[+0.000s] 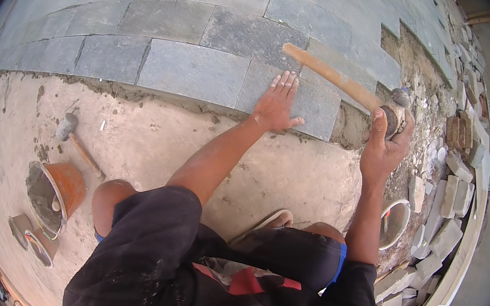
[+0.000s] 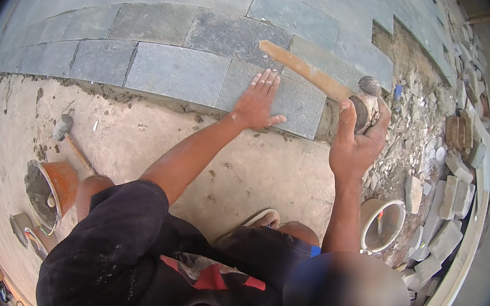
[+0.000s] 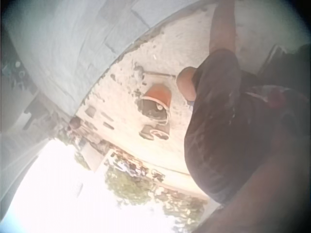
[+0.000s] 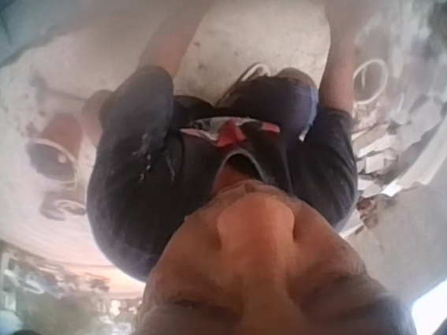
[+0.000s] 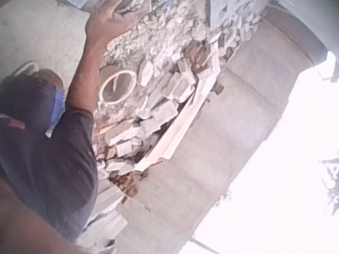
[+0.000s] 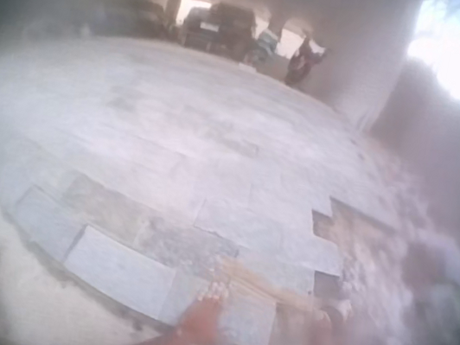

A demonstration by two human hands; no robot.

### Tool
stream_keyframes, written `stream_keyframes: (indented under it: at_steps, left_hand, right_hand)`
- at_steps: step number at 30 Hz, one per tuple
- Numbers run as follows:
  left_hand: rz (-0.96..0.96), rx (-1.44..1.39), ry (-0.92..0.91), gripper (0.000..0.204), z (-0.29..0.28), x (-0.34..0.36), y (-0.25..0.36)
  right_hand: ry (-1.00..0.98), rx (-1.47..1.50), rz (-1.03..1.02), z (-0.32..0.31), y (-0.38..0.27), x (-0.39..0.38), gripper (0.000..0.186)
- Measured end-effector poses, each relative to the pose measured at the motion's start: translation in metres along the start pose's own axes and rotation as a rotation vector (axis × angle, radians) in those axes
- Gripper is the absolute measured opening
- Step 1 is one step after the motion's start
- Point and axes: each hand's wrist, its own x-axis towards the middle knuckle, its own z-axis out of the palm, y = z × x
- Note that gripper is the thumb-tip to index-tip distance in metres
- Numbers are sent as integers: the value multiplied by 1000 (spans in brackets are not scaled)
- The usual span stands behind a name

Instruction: The person applies mortar to the back of a tile using a trowel and then positions the tile onto the floor surface, tapping it into place with a wooden handle.

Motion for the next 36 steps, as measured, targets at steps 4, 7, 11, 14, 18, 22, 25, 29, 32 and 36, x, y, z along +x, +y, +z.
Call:
stream_keyframes:
  at_steps: [4, 7, 11, 14, 18, 22, 25, 29, 32, 36]
  left_hand:
    - [-23, 2, 8, 111, 2, 3, 4]
    - [-25, 7, 13, 110, 2, 3, 5]
    - [-12, -9, 20, 111, 3, 1, 5]
    - [-17, -38, 27, 111, 3, 1, 4]
    - [-13, 8, 40, 113, 4, 0, -3]
    - [-19, -40, 16, 112, 2, 2, 3]
    - [-47, -47, -63, 112, -7, 4, 5]
    - [-67, -91, -74, 113, -7, 3, 6]
    - [-89, -84, -150, 114, -18, 5, 9]
    - [-39, -105, 60, 115, -2, -1, 4]
  right_hand:
    - [106, -64, 41, -30, 18, -5, 48]
    - [61, -84, 68, -36, 37, -20, 48]
    - [-30, -206, 32, -27, 46, -31, 47]
    - [63, -13, 160, -32, 54, -40, 47]
    - [-12, -133, -43, -19, 58, -31, 39]
    - [79, 122, 97, -15, 21, -35, 39]
    - [-36, 115, 55, 5, 14, -32, 50]
    - [-253, -3, -3, 41, 7, -30, 50]
    - [-150, 41, -67, 43, 14, -29, 50]
    - [-188, 59, -47, 47, 8, -30, 49]
